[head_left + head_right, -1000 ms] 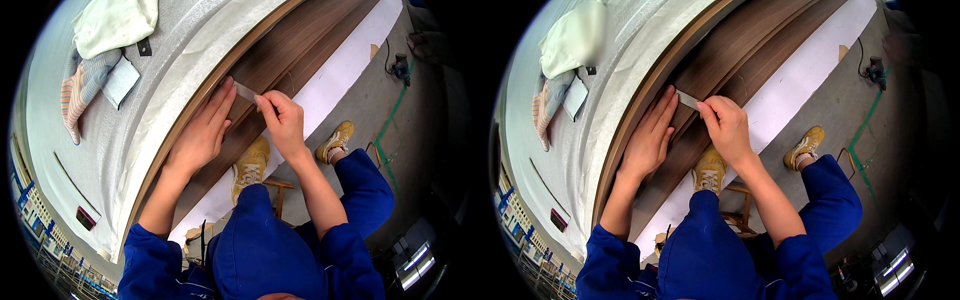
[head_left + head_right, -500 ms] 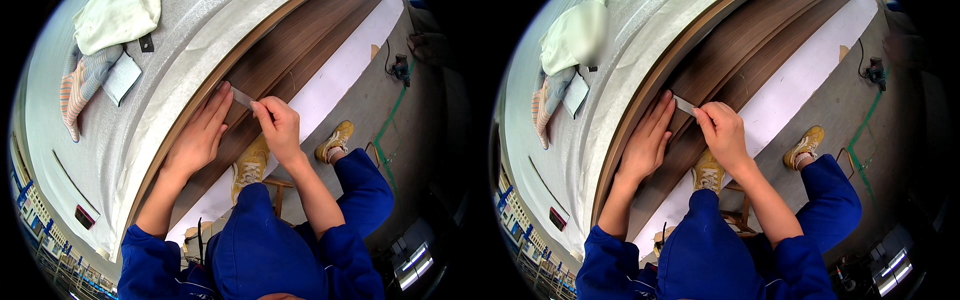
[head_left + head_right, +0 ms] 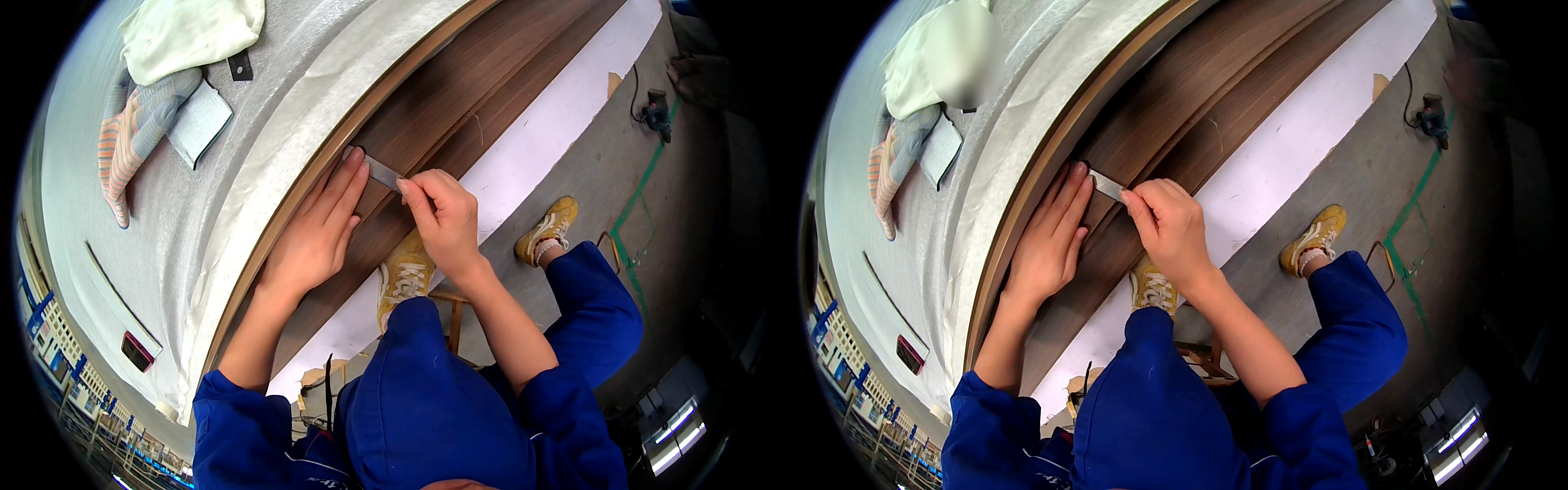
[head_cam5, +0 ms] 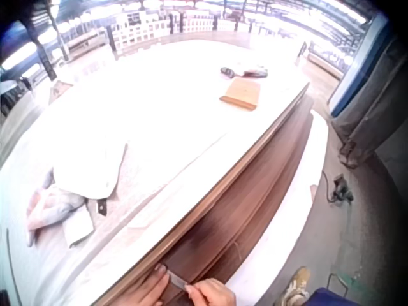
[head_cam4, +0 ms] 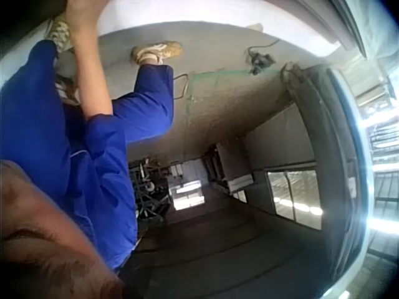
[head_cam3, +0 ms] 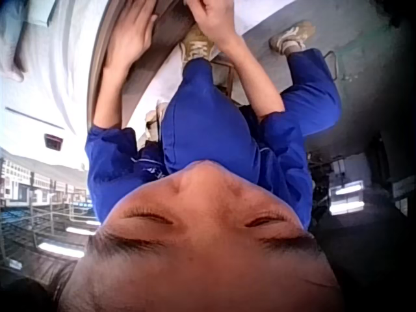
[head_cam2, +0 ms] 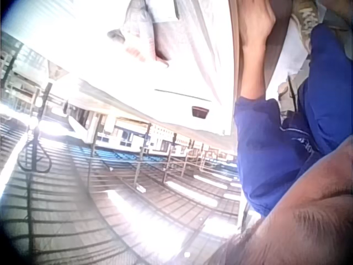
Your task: The person wipes the edge of a curved wooden panel with a cloth, then uses a metal scraper to trim excess veneer along the edge. The person repeatedly scrapes and wipes the same edge area throughout the clip.
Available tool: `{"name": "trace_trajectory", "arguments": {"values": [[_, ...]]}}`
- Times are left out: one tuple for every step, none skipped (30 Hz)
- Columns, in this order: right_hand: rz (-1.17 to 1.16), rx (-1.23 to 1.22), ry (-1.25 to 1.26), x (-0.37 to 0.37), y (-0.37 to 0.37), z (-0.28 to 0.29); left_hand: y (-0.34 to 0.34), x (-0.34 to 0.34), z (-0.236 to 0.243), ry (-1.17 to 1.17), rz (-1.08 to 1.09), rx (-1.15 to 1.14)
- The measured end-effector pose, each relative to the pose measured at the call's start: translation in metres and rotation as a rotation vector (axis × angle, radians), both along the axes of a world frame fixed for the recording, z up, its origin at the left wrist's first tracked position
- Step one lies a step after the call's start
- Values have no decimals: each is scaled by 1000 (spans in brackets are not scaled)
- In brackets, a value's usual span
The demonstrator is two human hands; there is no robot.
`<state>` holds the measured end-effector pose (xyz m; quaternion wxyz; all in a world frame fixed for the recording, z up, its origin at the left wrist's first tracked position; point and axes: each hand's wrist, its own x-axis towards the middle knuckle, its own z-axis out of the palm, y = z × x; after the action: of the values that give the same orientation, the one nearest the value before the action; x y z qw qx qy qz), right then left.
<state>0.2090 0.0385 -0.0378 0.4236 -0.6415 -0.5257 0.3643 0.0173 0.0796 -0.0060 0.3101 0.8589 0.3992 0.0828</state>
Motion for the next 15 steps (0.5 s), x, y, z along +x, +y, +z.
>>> {"name": "trace_trajectory", "arguments": {"values": [[2,-3,4,-1,-1,0,-1,-2,0,9,0,1],[3,-6,8,-2,-2,0,-2,-3,0,17,0,3],[4,-9,11,-3,-2,0,-3,-4,0,25,0,4],[6,-7,11,-3,-2,1,-3,-4,-1,34,-8,21],[9,-5,11,-2,-1,2,-3,-5,-1,43,-15,37],[11,-3,10,-2,0,3,-3,-5,-2,52,-23,54],[3,-22,9,0,2,5,-1,-3,-1,22,-7,26],[-3,-41,9,4,5,6,0,0,-1,-8,12,-2],[-8,-61,9,7,8,6,2,4,-1,-37,31,-31],[-16,-44,6,8,10,5,5,7,-1,-61,37,-43],[-17,-45,-4,11,13,4,9,12,-2,-85,41,-54],[-17,-46,-13,14,15,5,12,15,-3,-110,46,-65],[-18,-46,-22,15,17,6,12,15,-3,-114,48,-62],[-18,-59,-19,16,18,7,14,17,-3,-120,47,-60],[-18,-69,-23,16,18,7,14,17,-3,-127,47,-57]]}}
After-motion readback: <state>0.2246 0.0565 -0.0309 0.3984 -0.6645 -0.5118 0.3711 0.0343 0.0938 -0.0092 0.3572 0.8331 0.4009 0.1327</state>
